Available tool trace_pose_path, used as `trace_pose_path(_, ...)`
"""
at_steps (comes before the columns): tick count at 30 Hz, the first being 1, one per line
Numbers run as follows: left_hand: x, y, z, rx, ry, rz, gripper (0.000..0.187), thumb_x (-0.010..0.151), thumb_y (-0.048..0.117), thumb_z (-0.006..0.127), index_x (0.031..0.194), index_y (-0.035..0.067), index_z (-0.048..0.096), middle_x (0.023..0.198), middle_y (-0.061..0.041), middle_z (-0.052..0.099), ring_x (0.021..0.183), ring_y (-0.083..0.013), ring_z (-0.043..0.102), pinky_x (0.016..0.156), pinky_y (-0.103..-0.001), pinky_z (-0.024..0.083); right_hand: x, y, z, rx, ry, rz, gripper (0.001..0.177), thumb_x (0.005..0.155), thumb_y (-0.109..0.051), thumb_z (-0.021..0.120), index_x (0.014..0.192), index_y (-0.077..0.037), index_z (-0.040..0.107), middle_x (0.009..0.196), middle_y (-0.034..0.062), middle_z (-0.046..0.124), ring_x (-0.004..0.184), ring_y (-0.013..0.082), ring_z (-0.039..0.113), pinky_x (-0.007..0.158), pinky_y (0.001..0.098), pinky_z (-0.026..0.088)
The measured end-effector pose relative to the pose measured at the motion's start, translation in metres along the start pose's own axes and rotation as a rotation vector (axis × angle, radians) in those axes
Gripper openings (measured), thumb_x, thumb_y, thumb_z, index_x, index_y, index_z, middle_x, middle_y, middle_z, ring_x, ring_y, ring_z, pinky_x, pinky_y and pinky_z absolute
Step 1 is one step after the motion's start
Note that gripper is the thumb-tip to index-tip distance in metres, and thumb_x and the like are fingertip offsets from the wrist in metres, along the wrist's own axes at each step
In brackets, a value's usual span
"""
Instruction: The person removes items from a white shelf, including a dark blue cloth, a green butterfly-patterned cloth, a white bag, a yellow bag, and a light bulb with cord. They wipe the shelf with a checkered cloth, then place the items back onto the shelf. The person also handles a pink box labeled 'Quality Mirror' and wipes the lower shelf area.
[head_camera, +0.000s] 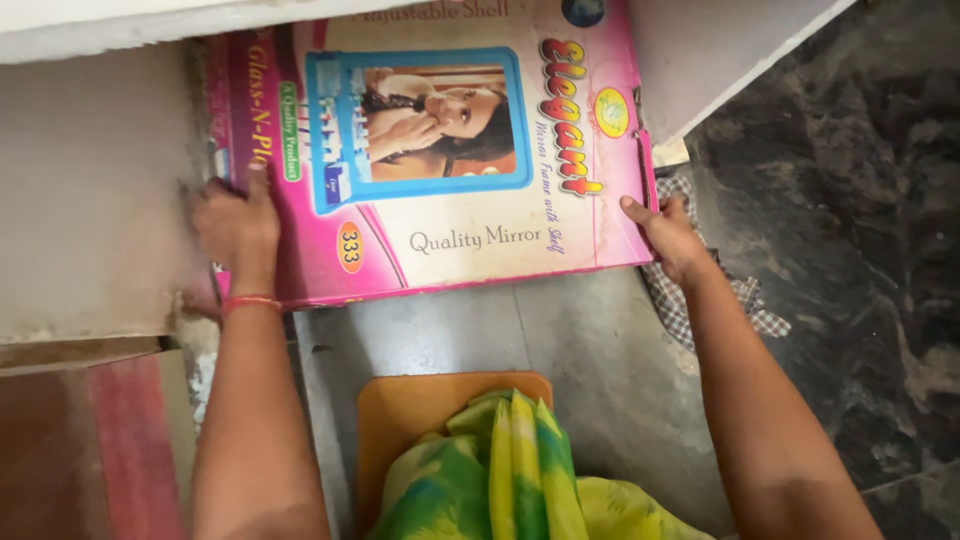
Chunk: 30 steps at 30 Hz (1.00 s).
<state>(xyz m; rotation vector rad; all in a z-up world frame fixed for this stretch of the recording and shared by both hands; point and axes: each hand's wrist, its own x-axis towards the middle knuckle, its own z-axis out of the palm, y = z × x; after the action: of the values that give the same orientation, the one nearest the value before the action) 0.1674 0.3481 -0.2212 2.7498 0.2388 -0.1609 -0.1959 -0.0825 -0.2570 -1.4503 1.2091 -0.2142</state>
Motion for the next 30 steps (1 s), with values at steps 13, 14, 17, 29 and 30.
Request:
trace_pose_path(13, -0.031, 0.001, -0.035, -0.105, -0.021, 0.056, 0.114, 0.069, 0.074, 0.082, 0.145, 0.000, 0.041, 0.133, -0.031, 0.059, 0.122, -0.0456, 0.058, 0.103, -0.050, 0.044, -0.046, 0.002, -0.004, 0.173, -0.169, -0.203, 0.056, 0.084, -0.017, 0.083, 0.128, 0.007, 0.059, 0.111, 0.0161, 0.075, 0.089, 0.0197, 0.074, 0.080, 0.0349, 0.063)
trace_pose_path(14, -0.032, 0.003, -0.038, -0.088, -0.030, 0.057, 0.111, 0.070, 0.074, 0.082, 0.143, -0.001, 0.045, 0.130, -0.031, 0.062, 0.120, -0.0447, 0.061, 0.102, -0.049, 0.047, -0.048, 0.005, -0.004, 0.200, -0.177, -0.227, 0.053, 0.085, -0.016, 0.083, 0.127, 0.007, 0.059, 0.112, 0.0158, 0.075, 0.090, 0.0191, 0.074, 0.080, 0.0344, 0.063)
trace_pose_path(17, -0.039, 0.010, -0.049, -0.052, -0.044, 0.071, 0.099, 0.072, 0.073, 0.081, 0.134, 0.000, 0.058, 0.124, -0.028, 0.068, 0.116, -0.0433, 0.065, 0.099, -0.049, 0.050, -0.055, 0.009, -0.008, 0.231, -0.190, -0.265, 0.050, 0.086, -0.013, 0.082, 0.126, 0.006, 0.060, 0.112, 0.0152, 0.075, 0.090, 0.0182, 0.075, 0.080, 0.0335, 0.064)
trace_pose_path(29, -0.051, 0.020, -0.079, 0.063, -0.276, -0.036, 0.086, 0.075, 0.081, 0.065, 0.112, 0.005, 0.081, 0.113, -0.022, 0.074, 0.115, -0.0351, 0.070, 0.101, -0.045, 0.052, -0.023, -0.024, -0.065, -0.002, -0.192, -0.137, 0.054, 0.083, -0.019, 0.084, 0.126, 0.005, 0.062, 0.106, 0.0162, 0.076, 0.086, 0.0220, 0.075, 0.075, 0.0376, 0.063)
trace_pose_path(30, -0.048, 0.017, -0.076, 0.096, -0.327, -0.060, 0.089, 0.075, 0.085, 0.060, 0.113, 0.008, 0.085, 0.117, -0.021, 0.074, 0.118, -0.0350, 0.069, 0.104, -0.045, 0.051, -0.024, -0.021, -0.073, -0.017, -0.193, -0.134, 0.055, 0.083, -0.020, 0.085, 0.127, 0.005, 0.063, 0.107, 0.0153, 0.076, 0.087, 0.0216, 0.074, 0.076, 0.0373, 0.062)
